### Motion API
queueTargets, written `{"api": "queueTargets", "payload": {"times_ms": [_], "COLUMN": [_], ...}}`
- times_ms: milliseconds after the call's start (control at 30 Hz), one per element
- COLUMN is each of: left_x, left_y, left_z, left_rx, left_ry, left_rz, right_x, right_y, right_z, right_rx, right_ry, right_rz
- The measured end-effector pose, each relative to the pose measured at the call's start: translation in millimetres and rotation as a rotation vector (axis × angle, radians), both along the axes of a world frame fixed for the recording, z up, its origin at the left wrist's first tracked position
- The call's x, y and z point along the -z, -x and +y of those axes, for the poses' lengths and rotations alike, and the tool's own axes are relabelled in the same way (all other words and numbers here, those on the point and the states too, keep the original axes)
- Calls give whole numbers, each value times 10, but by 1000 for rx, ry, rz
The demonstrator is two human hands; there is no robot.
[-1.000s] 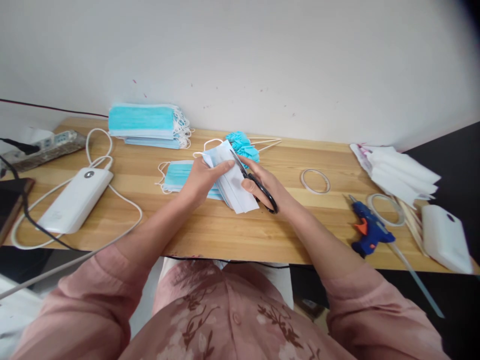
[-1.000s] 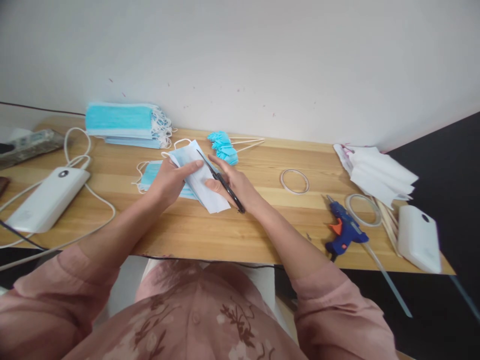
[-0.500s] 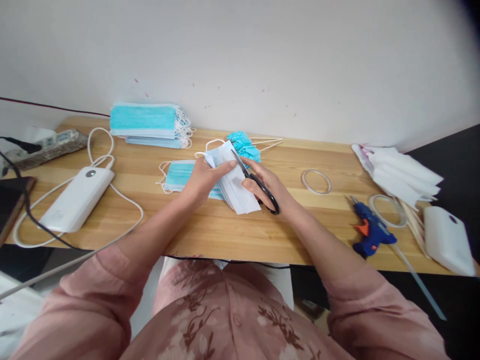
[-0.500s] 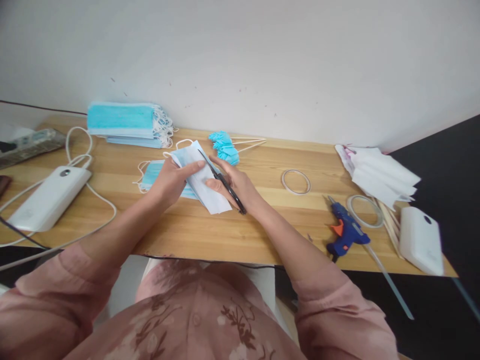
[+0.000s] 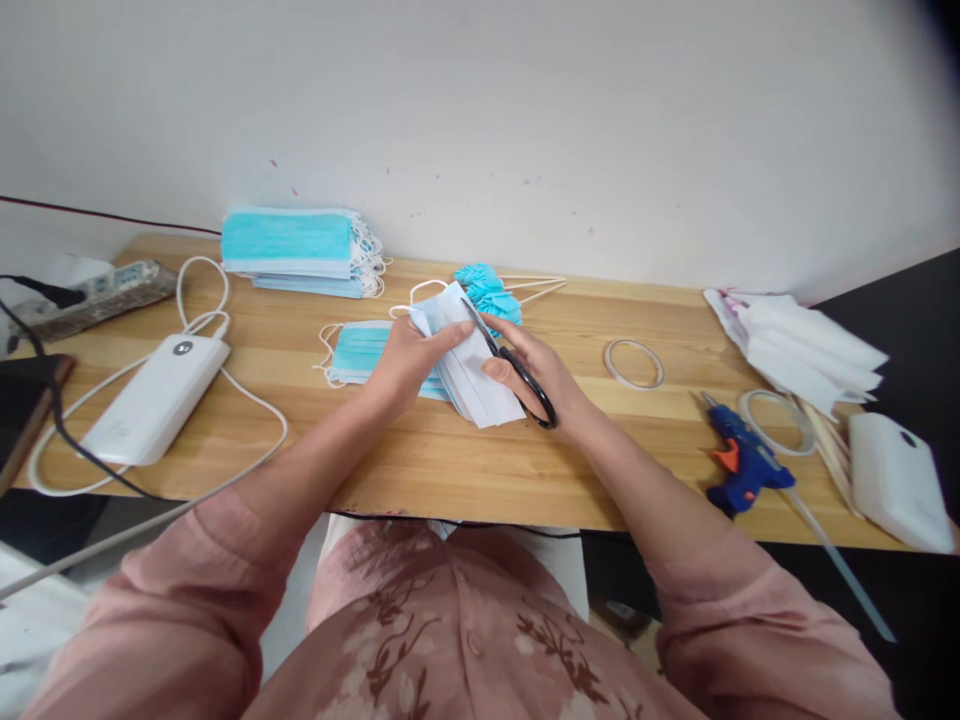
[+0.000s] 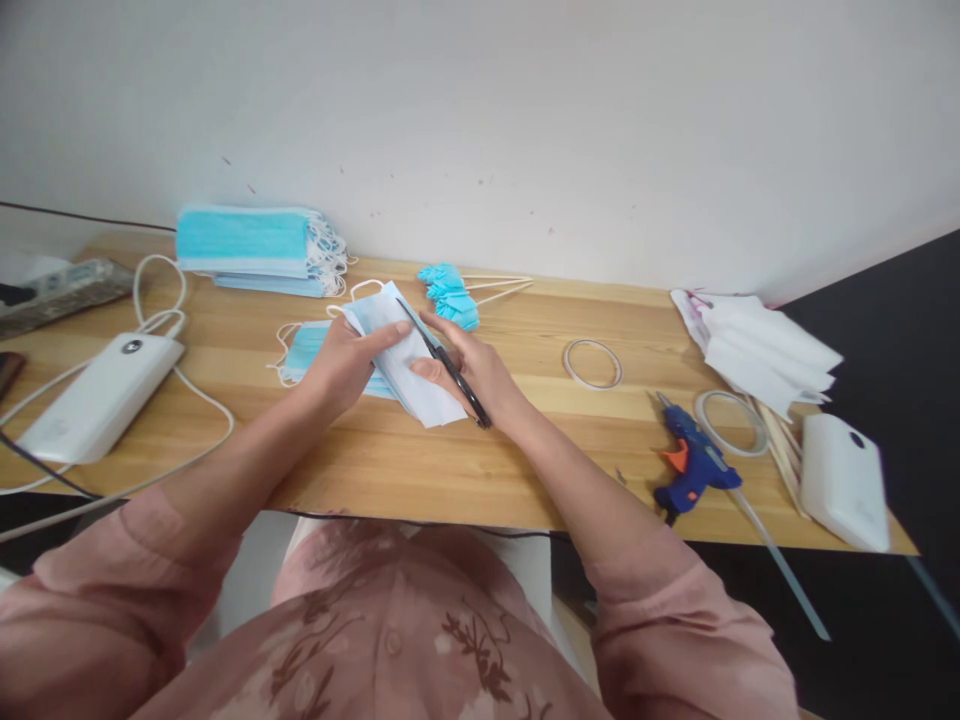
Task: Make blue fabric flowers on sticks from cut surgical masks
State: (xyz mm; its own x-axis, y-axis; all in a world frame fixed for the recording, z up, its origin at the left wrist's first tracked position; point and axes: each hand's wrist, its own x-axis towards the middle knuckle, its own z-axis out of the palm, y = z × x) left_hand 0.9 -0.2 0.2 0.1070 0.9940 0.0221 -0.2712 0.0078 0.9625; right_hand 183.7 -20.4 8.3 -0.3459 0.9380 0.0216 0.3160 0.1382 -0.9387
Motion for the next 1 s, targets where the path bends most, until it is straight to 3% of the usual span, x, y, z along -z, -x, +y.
{"api": "queueTargets", "payload": {"times_ms": [733, 1000], "left_x": [20, -30], "left_y": [-1, 38], "left_z": [9, 39], "left_rx": [-18, -72], "left_ry": [5, 17], "left_rz": [12, -70], "right_x": [-18, -57], "right_y": [-2, 5], "right_z": [12, -5], "right_rx": [43, 56], "right_ry": [-9, 18], "right_rz": [-32, -43]}}
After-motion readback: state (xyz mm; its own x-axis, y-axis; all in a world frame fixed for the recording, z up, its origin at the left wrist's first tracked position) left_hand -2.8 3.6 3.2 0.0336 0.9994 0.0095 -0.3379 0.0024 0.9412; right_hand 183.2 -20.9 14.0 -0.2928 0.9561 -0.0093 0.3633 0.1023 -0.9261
